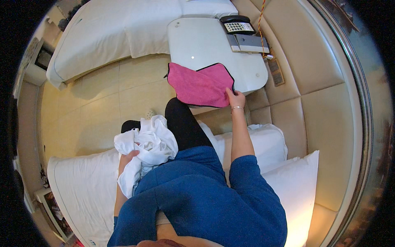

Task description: The person folds a white duvet on a bed, places it on a shelf, then wipes a bedside table and a wall picture frame with a pink cloth. The person handles the duvet, a white cloth, and the pink cloth during the task.

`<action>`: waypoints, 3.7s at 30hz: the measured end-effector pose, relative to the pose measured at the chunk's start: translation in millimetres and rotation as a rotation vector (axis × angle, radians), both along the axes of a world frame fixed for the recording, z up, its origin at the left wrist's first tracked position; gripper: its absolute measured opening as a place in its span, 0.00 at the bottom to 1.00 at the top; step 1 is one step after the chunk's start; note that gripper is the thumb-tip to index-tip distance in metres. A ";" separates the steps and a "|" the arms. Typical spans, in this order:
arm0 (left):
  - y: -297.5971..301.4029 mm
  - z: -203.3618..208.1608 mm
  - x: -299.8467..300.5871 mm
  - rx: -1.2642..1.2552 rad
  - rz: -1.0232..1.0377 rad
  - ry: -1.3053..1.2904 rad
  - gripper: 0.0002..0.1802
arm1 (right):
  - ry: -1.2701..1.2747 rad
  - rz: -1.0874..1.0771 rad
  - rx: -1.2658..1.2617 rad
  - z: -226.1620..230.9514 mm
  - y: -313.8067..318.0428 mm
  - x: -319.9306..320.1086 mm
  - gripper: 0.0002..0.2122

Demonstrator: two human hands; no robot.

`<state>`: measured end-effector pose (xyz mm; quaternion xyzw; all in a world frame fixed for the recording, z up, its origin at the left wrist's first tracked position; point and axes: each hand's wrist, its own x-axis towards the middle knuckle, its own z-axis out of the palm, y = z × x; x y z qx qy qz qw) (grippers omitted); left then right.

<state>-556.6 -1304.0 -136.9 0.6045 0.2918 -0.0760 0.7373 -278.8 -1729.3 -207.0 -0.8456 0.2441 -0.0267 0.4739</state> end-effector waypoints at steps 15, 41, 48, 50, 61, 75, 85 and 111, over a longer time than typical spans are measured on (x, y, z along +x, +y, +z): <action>-5.8 14.8 -0.6 -0.066 0.049 0.054 0.18 | -0.181 0.450 1.210 137.1 46.3 -11.1 0.17; -11.4 17.1 -1.3 -0.091 0.052 -0.025 0.18 | -0.138 1.232 -0.685 180.8 159.6 -12.9 0.31; -8.1 8.8 -3.6 -0.026 0.052 0.055 0.19 | 0.056 1.158 -0.720 18.8 141.2 -57.5 0.13; -9.2 18.0 -1.2 -0.075 0.044 0.050 0.19 | -0.172 1.144 -0.730 17.4 135.1 -67.6 0.06; -9.7 11.3 -3.5 -0.079 0.072 0.007 0.16 | -0.044 1.020 -0.514 74.9 101.4 -57.6 0.21; -7.7 2.0 -5.2 -0.079 0.058 -0.065 0.17 | -0.543 0.287 -0.419 12.3 74.9 35.2 0.09; 0.5 -16.4 -6.2 -0.004 -0.005 0.003 0.18 | -0.585 0.146 -0.533 4.0 12.5 -13.5 0.10; 1.7 -18.0 -9.5 -0.009 0.004 -0.029 0.20 | -0.252 1.115 -0.166 39.1 109.4 -44.1 0.11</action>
